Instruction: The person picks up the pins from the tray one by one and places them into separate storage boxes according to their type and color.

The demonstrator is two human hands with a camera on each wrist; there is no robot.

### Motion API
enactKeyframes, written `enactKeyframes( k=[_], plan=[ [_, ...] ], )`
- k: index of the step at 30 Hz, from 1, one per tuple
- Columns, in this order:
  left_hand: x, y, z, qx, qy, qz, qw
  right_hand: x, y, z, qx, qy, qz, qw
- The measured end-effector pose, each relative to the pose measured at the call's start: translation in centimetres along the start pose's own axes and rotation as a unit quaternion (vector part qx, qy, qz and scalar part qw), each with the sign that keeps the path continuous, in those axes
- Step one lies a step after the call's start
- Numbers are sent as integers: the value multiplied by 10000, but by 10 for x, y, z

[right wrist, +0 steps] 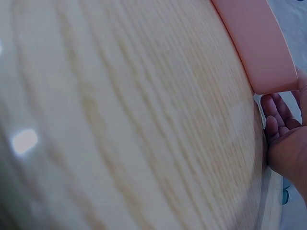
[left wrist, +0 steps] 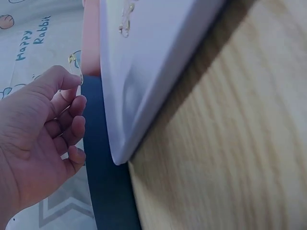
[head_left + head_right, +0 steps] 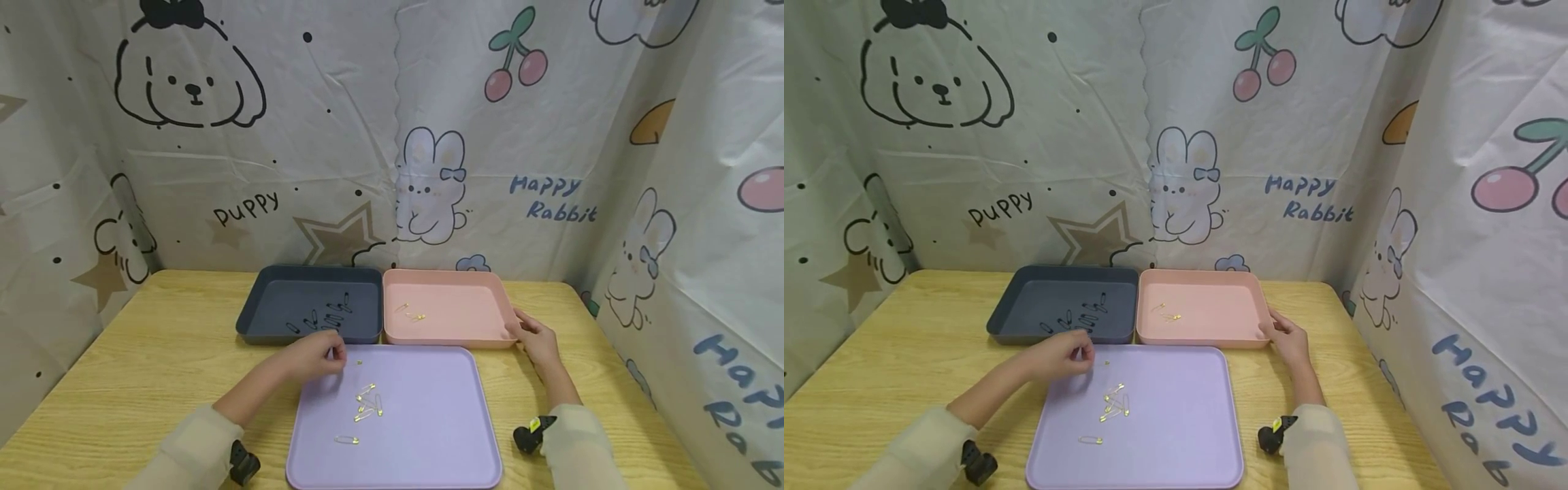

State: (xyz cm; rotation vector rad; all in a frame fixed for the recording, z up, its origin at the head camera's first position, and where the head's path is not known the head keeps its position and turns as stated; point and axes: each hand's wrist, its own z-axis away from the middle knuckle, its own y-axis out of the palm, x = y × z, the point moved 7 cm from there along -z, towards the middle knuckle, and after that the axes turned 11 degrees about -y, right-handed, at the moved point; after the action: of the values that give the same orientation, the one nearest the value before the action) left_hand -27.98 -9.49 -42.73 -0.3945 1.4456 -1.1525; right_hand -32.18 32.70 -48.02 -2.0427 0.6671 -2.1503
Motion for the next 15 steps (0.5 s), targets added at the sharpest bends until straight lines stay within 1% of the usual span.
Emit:
enactKeyframes(
  k=[6,15],
  plan=[
    [-9,-6,-8,-184,295,-23,9994,2,0,0,20,-76,12,10000],
    [-19,-10,-23,-207,108,137,9996,-1,1,0,45,5,-98,9999]
  ],
)
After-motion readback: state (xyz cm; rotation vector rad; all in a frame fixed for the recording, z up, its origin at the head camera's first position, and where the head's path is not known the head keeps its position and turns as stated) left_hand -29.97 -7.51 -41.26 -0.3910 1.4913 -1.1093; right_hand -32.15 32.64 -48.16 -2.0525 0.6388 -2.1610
